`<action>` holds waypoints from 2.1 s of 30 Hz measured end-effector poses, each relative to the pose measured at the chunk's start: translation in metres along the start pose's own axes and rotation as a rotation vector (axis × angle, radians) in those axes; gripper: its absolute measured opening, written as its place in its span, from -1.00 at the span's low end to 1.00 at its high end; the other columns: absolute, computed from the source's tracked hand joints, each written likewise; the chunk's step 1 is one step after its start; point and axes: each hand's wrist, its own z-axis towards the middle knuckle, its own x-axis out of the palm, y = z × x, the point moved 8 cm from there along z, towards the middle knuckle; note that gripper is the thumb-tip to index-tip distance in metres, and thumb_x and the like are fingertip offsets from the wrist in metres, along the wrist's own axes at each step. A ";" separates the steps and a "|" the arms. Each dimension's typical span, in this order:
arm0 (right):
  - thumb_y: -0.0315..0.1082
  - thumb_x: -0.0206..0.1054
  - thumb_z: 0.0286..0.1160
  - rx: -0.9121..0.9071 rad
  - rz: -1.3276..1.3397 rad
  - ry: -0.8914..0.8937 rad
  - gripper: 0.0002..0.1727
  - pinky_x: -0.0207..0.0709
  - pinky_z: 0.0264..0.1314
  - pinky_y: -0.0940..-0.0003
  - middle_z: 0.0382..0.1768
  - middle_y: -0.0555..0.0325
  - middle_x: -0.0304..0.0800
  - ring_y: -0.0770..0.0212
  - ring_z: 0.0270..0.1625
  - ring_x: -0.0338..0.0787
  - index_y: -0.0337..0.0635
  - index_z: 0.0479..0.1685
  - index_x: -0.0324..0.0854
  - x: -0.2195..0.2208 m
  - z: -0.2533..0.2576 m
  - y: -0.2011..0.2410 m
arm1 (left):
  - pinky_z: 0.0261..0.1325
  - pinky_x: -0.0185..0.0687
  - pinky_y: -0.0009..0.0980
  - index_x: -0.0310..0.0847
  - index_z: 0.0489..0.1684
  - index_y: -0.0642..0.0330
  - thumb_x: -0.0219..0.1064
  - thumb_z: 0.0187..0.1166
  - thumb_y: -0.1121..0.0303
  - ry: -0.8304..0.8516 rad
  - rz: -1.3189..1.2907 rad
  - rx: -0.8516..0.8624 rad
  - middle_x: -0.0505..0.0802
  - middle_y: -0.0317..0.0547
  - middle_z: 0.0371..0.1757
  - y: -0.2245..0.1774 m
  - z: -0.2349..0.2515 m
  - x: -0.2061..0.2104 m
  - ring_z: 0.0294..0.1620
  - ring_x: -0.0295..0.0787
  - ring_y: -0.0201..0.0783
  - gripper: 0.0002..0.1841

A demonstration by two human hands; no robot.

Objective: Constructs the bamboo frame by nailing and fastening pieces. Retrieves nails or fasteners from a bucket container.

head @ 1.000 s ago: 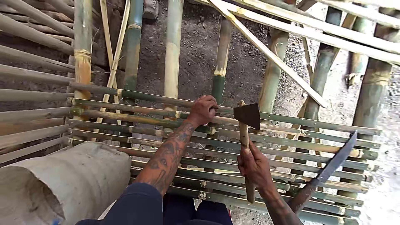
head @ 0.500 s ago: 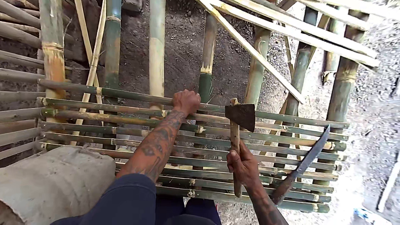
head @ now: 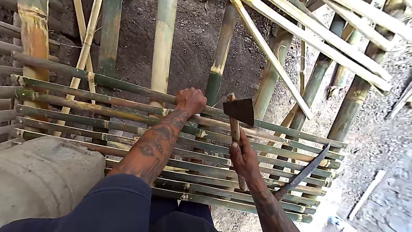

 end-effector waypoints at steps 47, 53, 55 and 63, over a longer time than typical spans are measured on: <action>-0.19 0.10 0.79 -0.251 -0.335 -0.054 -0.43 0.71 -0.45 0.18 -0.42 0.02 0.85 0.19 -0.54 0.78 -0.36 0.65 0.43 0.006 0.015 0.022 | -0.26 0.54 0.19 0.64 -0.41 0.24 0.01 0.68 0.05 0.060 -0.051 0.022 0.81 0.17 -0.29 0.001 0.000 -0.003 -0.13 0.82 0.21 -0.53; -0.14 0.05 0.83 -0.262 -0.245 -0.076 -0.38 0.66 -0.49 0.38 -0.43 0.12 0.80 0.39 -0.57 0.68 -0.40 0.70 0.35 -0.008 0.011 0.031 | -0.24 0.55 0.21 0.65 -0.44 0.24 -0.02 0.68 0.04 0.033 -0.060 0.042 0.81 0.17 -0.29 0.000 0.003 -0.005 -0.13 0.81 0.22 -0.51; -0.04 0.00 0.88 -0.329 -0.142 -0.146 -0.37 0.68 -0.47 0.40 -0.48 0.14 0.75 0.42 -0.54 0.70 -0.35 0.70 0.35 -0.013 -0.006 0.038 | -0.21 0.56 0.22 0.66 -0.41 0.24 -0.03 0.69 0.04 0.059 -0.059 0.044 0.82 0.18 -0.26 -0.002 -0.001 0.001 -0.11 0.82 0.22 -0.51; -0.24 0.12 0.75 -0.136 -0.304 -0.038 -0.40 0.70 -0.44 0.15 -0.42 0.03 0.85 0.18 -0.55 0.75 -0.40 0.69 0.37 0.019 0.014 -0.004 | -0.21 0.56 0.23 0.67 -0.39 0.26 0.01 0.66 0.04 0.050 -0.056 0.051 0.82 0.18 -0.26 -0.003 -0.003 0.000 -0.09 0.82 0.23 -0.52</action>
